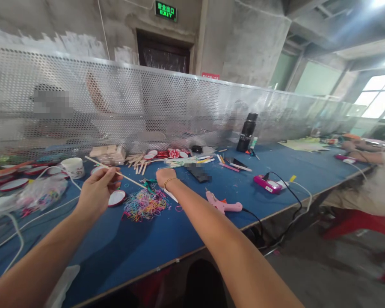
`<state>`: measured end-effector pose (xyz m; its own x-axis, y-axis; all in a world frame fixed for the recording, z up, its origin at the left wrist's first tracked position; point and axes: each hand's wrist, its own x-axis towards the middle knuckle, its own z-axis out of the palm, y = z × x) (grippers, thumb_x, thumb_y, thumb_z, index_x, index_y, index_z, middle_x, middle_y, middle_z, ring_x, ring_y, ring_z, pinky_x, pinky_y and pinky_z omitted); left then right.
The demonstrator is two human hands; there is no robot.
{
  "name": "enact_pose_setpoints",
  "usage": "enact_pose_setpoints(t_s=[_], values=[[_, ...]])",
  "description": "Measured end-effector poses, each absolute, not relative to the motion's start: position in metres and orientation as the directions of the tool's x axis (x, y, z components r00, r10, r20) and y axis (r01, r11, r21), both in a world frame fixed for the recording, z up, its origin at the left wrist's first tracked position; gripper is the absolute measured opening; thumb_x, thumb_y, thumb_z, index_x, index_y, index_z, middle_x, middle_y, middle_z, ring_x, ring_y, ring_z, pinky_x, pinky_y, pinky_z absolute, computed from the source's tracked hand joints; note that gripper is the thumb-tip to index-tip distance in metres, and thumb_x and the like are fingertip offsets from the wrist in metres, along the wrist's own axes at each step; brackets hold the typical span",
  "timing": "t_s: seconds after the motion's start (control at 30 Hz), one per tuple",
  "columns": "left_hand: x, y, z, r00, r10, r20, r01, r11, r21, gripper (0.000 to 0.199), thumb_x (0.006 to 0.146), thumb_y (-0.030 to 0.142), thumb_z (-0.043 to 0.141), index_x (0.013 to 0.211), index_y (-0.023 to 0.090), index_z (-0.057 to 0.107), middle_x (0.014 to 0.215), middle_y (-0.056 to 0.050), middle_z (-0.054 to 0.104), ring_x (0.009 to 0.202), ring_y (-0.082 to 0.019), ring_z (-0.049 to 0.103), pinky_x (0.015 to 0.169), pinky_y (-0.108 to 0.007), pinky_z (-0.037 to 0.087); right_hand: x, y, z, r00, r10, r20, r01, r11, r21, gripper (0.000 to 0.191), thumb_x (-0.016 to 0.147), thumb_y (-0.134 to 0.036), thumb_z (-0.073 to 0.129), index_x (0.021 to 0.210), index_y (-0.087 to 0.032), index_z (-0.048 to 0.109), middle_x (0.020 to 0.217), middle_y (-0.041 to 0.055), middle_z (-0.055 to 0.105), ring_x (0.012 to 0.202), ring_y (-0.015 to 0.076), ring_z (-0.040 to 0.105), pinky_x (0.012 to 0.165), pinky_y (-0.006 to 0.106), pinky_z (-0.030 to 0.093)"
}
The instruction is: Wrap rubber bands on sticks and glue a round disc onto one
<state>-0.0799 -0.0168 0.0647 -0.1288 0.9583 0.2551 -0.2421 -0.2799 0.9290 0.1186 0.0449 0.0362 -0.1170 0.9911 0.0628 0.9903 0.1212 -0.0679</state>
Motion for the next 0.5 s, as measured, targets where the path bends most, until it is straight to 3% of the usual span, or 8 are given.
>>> enact_pose_setpoints(t_s=[0.23,0.33,0.43,0.5], values=[[-0.078,-0.021,0.069,-0.098,0.979,0.181,-0.363,-0.204,0.909,0.018,0.081,0.034,0.057,0.072,0.018,0.053,0.069,-0.001,0.06,0.058,-0.011,0.056,0.048,-0.018,0.043,0.127,0.036,0.055,-0.143,0.934,0.328,0.962,0.209,-0.173,0.028,0.091,-0.019,0.044,0.118,-0.016,0.051,0.115,0.0107,0.062,0.106,0.0199,0.057,0.088,0.03,0.043],[-0.077,-0.021,0.067,-0.022,0.995,0.1,-0.416,-0.1,0.904,0.011,0.082,0.025,0.054,0.075,0.017,0.054,0.061,0.002,0.053,0.049,-0.007,0.049,0.044,-0.016,0.039,0.125,0.021,0.063,-0.026,0.851,0.525,0.905,0.244,-0.349,0.025,0.089,-0.016,0.047,0.114,-0.018,0.052,0.114,0.0096,0.061,0.106,0.0198,0.056,0.091,0.033,0.042],[-0.076,-0.02,0.065,0.053,0.998,0.039,-0.451,-0.011,0.892,0.008,0.077,0.023,0.061,0.078,0.016,0.057,0.055,0.006,0.044,0.041,-0.004,0.039,0.039,-0.013,0.03,0.121,0.01,0.066,0.076,0.806,0.587,0.808,0.295,-0.51,0.025,0.087,-0.015,0.051,0.111,-0.018,0.055,0.115,0.0085,0.061,0.109,0.0194,0.054,0.097,0.035,0.041],[-0.074,-0.02,0.063,0.078,0.996,0.038,-0.423,-0.001,0.906,0.017,0.071,0.025,0.069,0.082,0.016,0.059,0.05,0.01,0.034,0.037,-0.002,0.031,0.036,-0.013,0.023,0.115,0.006,0.063,0.085,0.797,0.599,0.721,0.365,-0.589,0.024,0.086,-0.014,0.052,0.108,-0.018,0.058,0.114,0.0077,0.062,0.108,0.0192,0.055,0.099,0.036,0.041]])
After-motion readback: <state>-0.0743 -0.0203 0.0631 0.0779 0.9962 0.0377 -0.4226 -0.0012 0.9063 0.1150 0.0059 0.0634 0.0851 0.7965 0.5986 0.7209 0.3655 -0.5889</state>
